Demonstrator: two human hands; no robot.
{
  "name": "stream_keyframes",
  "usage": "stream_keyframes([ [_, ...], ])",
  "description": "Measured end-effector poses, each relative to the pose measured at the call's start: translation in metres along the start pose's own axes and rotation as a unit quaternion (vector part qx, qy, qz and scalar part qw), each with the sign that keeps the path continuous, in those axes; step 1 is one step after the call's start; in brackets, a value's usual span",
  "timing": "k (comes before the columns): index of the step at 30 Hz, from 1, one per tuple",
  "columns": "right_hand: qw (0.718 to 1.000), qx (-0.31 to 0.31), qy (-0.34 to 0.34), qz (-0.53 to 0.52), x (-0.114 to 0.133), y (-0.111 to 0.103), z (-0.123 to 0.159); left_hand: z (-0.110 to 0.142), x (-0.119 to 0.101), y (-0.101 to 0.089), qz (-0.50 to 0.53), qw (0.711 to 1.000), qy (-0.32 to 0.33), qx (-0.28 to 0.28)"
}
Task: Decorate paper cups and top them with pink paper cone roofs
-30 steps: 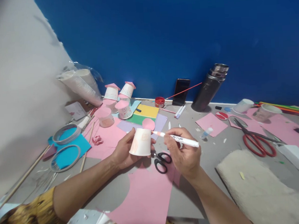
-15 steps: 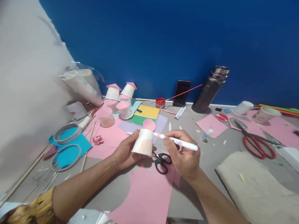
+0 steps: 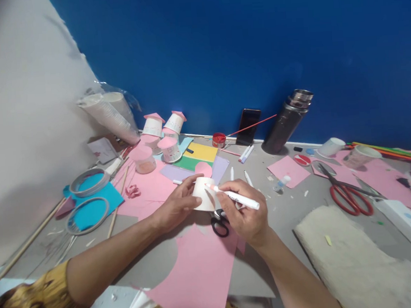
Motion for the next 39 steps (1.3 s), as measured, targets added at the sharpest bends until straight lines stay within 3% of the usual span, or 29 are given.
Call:
stream_keyframes([
  [5, 0.999, 0.028, -0.036, -0.006, 0.01, 0.008, -0.003, 0.002, -0.002, -0.002, -0.08, 0.996, 0.019, -0.017],
  [17, 0.996, 0.037, -0.075, -0.002, 0.013, 0.012, -0.002, 0.006, -0.006, 0.003, -0.115, 0.993, 0.017, -0.004],
  [34, 0.997, 0.048, -0.068, 0.004, 0.016, 0.014, -0.004, 0.006, -0.003, 0.003, -0.106, 0.994, 0.009, -0.001],
  [39, 0.998, 0.02, -0.064, 0.004, 0.014, 0.007, -0.003, 0.005, -0.003, 0.002, -0.113, 0.994, 0.012, 0.0],
])
Point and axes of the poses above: each hand's wrist, its own z-axis away from the middle knuckle, its own y-axis out of the palm, x = y × z, the point moved 10 cm from there along -z, towards the middle knuckle, and after that the axes turned 13 degrees about -z, right-handed, at the moved point
